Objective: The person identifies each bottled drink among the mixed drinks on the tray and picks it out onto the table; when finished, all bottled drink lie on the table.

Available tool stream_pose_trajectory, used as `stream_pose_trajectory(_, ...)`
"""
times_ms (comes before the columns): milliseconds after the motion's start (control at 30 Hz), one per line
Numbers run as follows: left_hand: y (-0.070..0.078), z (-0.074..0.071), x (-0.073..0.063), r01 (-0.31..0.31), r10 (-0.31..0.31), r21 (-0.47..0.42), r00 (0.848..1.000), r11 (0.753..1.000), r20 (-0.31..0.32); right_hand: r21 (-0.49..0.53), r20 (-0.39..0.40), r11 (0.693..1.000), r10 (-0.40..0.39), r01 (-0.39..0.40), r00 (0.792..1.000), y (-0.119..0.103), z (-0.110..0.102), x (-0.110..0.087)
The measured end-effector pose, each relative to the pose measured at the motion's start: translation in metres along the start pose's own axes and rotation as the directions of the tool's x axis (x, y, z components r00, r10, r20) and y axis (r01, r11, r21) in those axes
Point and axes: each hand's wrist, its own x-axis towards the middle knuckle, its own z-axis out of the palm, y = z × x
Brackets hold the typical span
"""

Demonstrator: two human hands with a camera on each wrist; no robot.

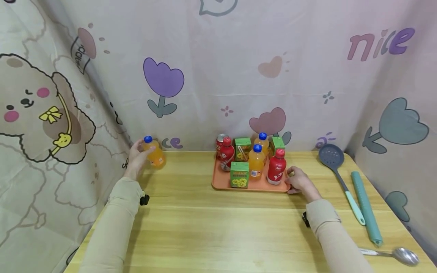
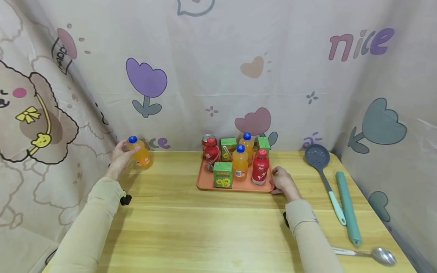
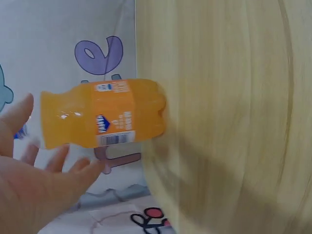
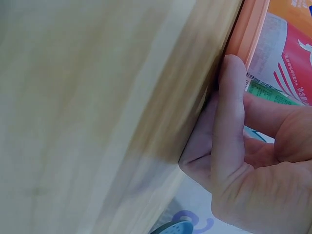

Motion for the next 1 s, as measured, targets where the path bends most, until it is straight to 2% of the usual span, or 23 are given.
stream_pose_trajectory(67,0.002,0.002,-0.002,-0.062,0.063,0.030,0.996,0.998,-0.066,-0.005,-0.004,1.000,0.005,-0.005,1.000,0.000,0.001,0.001)
stream_pose_trajectory(133,0.010,0.006,-0.007,-0.132,0.137,0.050,0.982,0.990,-0.131,-0.017,-0.008,1.000,0.005,-0.005,1.000,0.000,0.000,0.001)
stream_pose_trajectory(233,0.028,0.018,-0.014,-0.235,0.254,0.111,0.943,0.966,-0.214,-0.029,-0.015,1.000,0.004,-0.004,1.000,-0.002,-0.003,0.001)
stream_pose_trajectory(333,0.048,0.035,-0.022,-0.343,0.369,0.151,0.906,0.927,-0.207,-0.027,-0.012,1.000,0.005,-0.005,1.000,-0.003,-0.005,0.001)
stream_pose_trajectory(400,0.057,0.049,-0.026,-0.415,0.442,0.179,0.884,0.892,-0.153,-0.028,-0.009,1.000,0.008,-0.008,1.000,-0.003,-0.005,0.001)
stream_pose_trajectory(500,0.065,0.072,-0.030,-0.515,0.536,0.237,0.844,0.823,-0.028,-0.033,-0.005,0.999,0.011,-0.011,1.000,-0.002,-0.005,0.001)
stream_pose_trajectory(633,0.068,0.103,-0.036,-0.585,0.572,0.303,0.808,0.752,0.141,-0.037,-0.002,0.999,0.024,-0.024,1.000,-0.001,-0.004,0.001)
stream_pose_trajectory(700,0.068,0.116,-0.038,-0.601,0.566,0.313,0.799,0.735,0.205,-0.039,-0.004,0.999,0.029,-0.029,1.000,-0.001,-0.005,0.001)
stream_pose_trajectory(800,0.068,0.134,-0.043,-0.612,0.548,0.313,0.791,0.727,0.272,-0.038,-0.004,0.999,0.021,-0.021,1.000,-0.001,-0.004,0.001)
stream_pose_trajectory(1000,0.062,0.168,-0.054,-0.615,0.527,0.303,0.784,0.728,0.327,-0.041,0.002,0.999,-0.001,0.002,1.000,-0.001,0.000,0.002)
